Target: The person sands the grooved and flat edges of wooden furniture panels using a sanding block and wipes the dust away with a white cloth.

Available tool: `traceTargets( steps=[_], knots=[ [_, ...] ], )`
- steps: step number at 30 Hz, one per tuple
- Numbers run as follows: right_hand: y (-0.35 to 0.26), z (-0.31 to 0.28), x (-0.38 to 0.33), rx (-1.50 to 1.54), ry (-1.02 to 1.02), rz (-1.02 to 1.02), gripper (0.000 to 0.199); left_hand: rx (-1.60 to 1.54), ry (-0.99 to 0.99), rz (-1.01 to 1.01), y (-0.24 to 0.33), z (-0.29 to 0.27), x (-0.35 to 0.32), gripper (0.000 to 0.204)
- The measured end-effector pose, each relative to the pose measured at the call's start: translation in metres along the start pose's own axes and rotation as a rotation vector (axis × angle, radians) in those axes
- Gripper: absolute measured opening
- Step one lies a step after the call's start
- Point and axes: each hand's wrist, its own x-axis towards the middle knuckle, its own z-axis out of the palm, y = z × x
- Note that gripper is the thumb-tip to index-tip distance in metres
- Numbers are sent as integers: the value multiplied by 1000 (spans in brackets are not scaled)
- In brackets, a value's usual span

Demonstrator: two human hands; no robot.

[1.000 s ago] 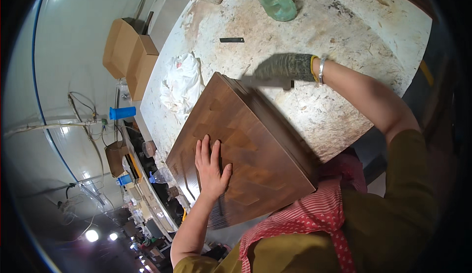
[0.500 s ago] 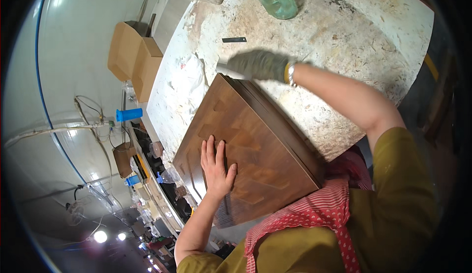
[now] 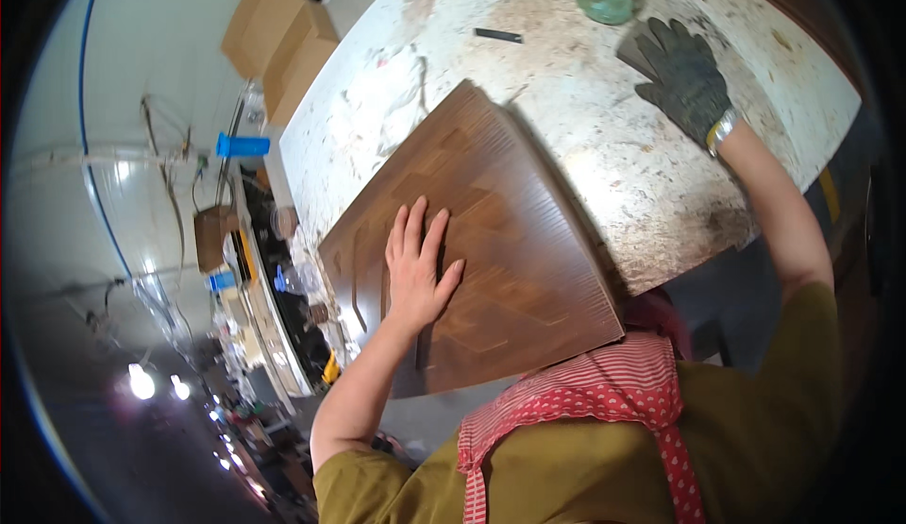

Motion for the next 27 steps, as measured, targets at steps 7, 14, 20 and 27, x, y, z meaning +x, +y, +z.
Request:
traceTargets(
  steps=[7,14,20,27],
  knots=[
    [-66,-43,-91,1304,-225,-157,60,-124,154,-10,0,6,-2,72],
    [-98,-74,-142,1129,-370,92,56,-83,616,-343,-83,-19,-70,69],
    [-136,-126,-64,1020,-12,-240,40,-529,459,-696,-146,-16,-190,65],
    [-325,-86,115,316,-183,-723,60,-1024,363,-796,-95,23,-292,61]
  ],
)
